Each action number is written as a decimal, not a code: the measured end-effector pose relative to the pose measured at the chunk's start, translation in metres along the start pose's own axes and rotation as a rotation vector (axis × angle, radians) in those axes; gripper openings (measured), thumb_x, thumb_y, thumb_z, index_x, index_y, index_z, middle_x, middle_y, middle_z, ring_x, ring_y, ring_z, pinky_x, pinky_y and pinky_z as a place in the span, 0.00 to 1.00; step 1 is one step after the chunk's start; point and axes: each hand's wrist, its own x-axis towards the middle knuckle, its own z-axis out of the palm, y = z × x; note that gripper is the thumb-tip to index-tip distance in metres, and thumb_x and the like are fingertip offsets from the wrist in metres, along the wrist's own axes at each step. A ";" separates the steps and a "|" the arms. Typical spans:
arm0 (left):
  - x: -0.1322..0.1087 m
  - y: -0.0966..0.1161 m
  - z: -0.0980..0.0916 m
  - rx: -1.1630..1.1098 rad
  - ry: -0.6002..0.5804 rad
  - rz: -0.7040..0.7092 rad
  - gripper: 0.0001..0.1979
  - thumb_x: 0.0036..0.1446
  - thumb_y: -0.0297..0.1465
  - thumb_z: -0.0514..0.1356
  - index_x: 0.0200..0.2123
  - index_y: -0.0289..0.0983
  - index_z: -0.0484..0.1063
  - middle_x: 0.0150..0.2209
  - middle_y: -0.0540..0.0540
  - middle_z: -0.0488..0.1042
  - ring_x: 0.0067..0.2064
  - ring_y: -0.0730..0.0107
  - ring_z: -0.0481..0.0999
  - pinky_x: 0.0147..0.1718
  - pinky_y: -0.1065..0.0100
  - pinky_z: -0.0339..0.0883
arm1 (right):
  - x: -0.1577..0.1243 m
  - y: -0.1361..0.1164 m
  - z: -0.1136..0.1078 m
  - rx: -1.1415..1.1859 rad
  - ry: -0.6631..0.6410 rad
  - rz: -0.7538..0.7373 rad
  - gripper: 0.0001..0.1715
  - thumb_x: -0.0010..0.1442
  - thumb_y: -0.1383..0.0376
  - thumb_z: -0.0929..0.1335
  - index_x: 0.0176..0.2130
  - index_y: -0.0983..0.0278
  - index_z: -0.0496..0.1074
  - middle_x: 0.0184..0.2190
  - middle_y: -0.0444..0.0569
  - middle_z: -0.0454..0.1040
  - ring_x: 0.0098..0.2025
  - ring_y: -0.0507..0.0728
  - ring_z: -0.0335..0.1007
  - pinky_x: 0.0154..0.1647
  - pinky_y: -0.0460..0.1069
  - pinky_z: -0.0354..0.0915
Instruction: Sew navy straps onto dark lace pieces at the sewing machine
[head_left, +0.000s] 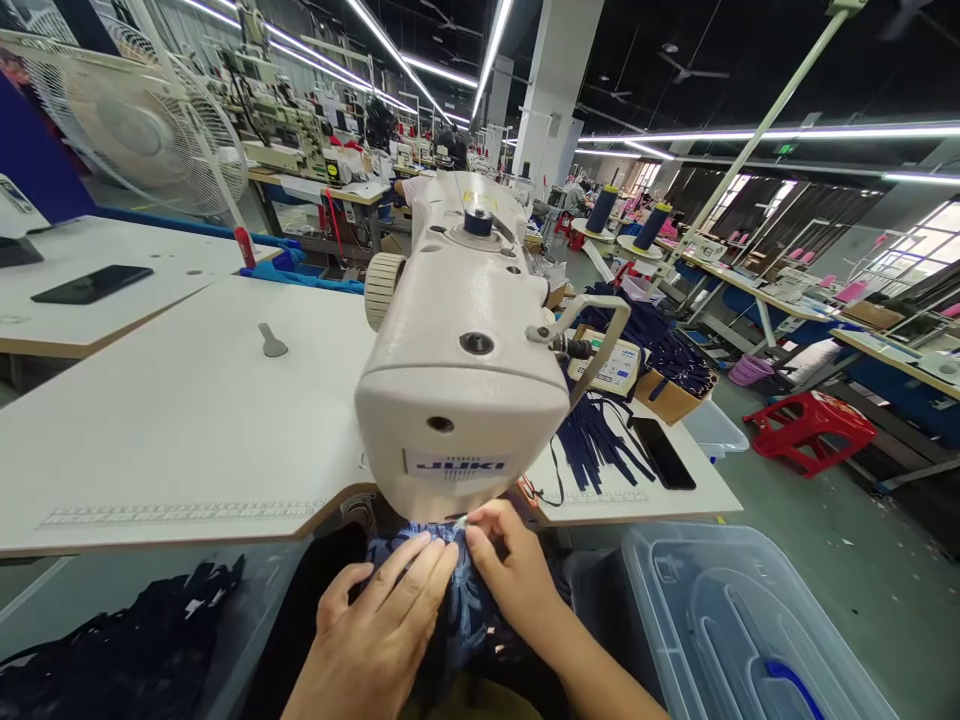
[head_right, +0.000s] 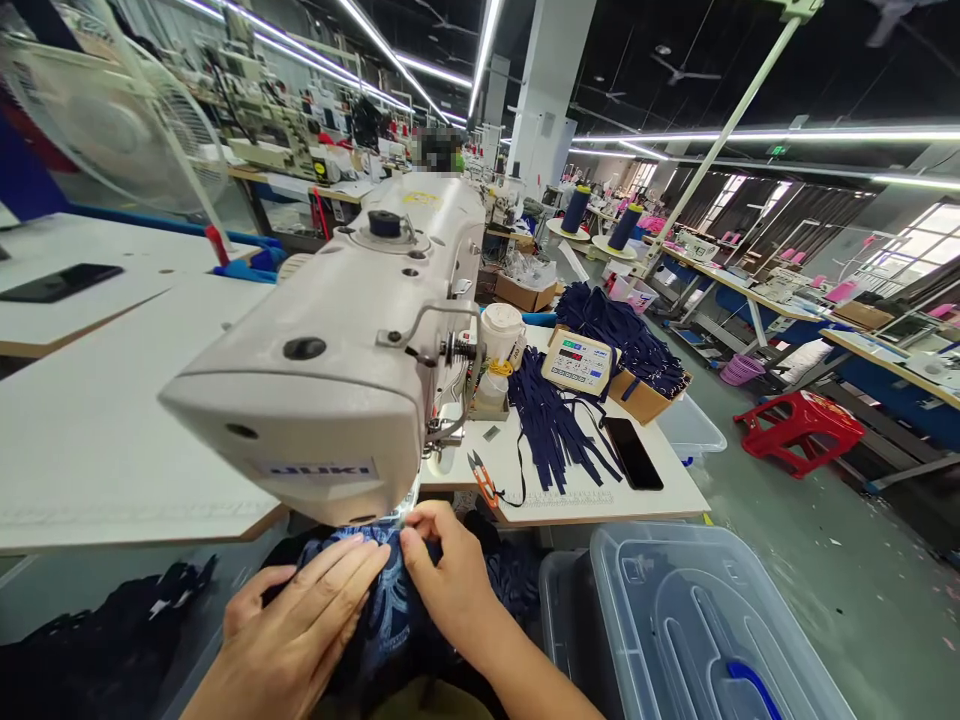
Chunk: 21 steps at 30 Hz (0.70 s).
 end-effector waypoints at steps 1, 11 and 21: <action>0.001 0.002 0.001 0.016 0.007 -0.018 0.18 0.65 0.31 0.48 0.55 0.49 0.66 0.50 0.52 0.76 0.51 0.73 0.73 0.55 0.64 0.47 | 0.002 0.001 0.001 0.030 0.032 0.059 0.05 0.63 0.63 0.63 0.39 0.61 0.66 0.30 0.42 0.70 0.32 0.51 0.66 0.35 0.45 0.62; 0.018 -0.001 -0.007 0.247 -0.017 0.150 0.16 0.61 0.31 0.55 0.52 0.44 0.69 0.49 0.55 0.76 0.49 0.71 0.73 0.46 0.64 0.52 | 0.017 -0.001 0.004 -0.011 0.059 0.123 0.04 0.61 0.65 0.62 0.38 0.62 0.63 0.28 0.42 0.69 0.31 0.53 0.67 0.36 0.48 0.61; 0.019 0.000 -0.006 0.298 -0.028 0.166 0.17 0.60 0.31 0.56 0.53 0.41 0.68 0.50 0.53 0.76 0.49 0.69 0.72 0.45 0.63 0.54 | 0.017 -0.003 -0.002 -0.056 0.022 0.092 0.01 0.61 0.66 0.62 0.36 0.62 0.63 0.29 0.42 0.70 0.31 0.53 0.67 0.35 0.47 0.61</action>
